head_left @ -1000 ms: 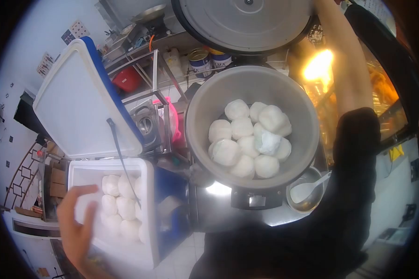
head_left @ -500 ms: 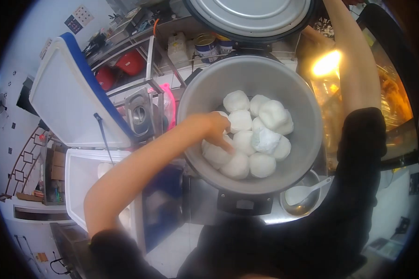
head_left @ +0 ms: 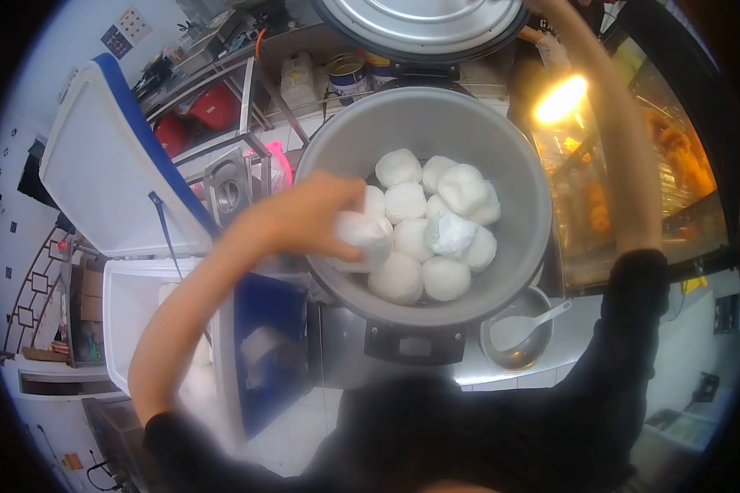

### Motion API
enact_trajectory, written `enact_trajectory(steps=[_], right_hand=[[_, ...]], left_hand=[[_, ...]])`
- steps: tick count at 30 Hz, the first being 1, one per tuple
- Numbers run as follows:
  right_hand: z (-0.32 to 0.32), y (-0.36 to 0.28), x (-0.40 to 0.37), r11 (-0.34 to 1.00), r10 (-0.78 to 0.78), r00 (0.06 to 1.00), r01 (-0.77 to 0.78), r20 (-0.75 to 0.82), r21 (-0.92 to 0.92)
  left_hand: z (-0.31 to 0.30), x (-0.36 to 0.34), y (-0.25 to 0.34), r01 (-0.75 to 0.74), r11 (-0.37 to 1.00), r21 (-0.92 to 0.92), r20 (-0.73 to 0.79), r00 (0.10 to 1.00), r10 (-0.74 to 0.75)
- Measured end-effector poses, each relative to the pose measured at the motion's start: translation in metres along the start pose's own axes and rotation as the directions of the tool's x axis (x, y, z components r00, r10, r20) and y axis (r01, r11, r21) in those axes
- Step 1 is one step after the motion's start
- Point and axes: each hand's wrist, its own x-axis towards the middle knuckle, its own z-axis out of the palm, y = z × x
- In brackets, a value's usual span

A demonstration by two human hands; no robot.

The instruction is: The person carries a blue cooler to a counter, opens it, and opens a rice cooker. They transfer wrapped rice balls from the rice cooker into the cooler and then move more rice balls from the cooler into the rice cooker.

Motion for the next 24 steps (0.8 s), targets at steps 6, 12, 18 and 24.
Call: enact_trajectory(steps=[6,12,18,24], right_hand=[[0.130,0.012,-0.094,0.899,0.138,0.489,0.303,0.861,-0.317],[0.210,0.069,-0.125,0.846,0.106,0.265,0.482,0.958,-0.227],[0.215,0.058,-0.157,0.771,0.172,0.299,0.552,0.939,-0.317],[0.162,0.027,-0.178,0.887,-0.049,0.566,0.404,0.823,-0.224]], left_hand=[[-0.038,-0.125,0.052,0.058,0.983,-0.174,-0.368,0.922,-0.119],[0.019,-0.231,0.097,0.041,0.643,-0.765,-0.414,0.733,-0.540],[0.088,-0.319,0.123,0.112,0.456,-0.883,-0.231,0.743,-0.629],[0.160,-0.283,0.127,-0.102,0.379,-0.920,-0.354,0.635,-0.687]])
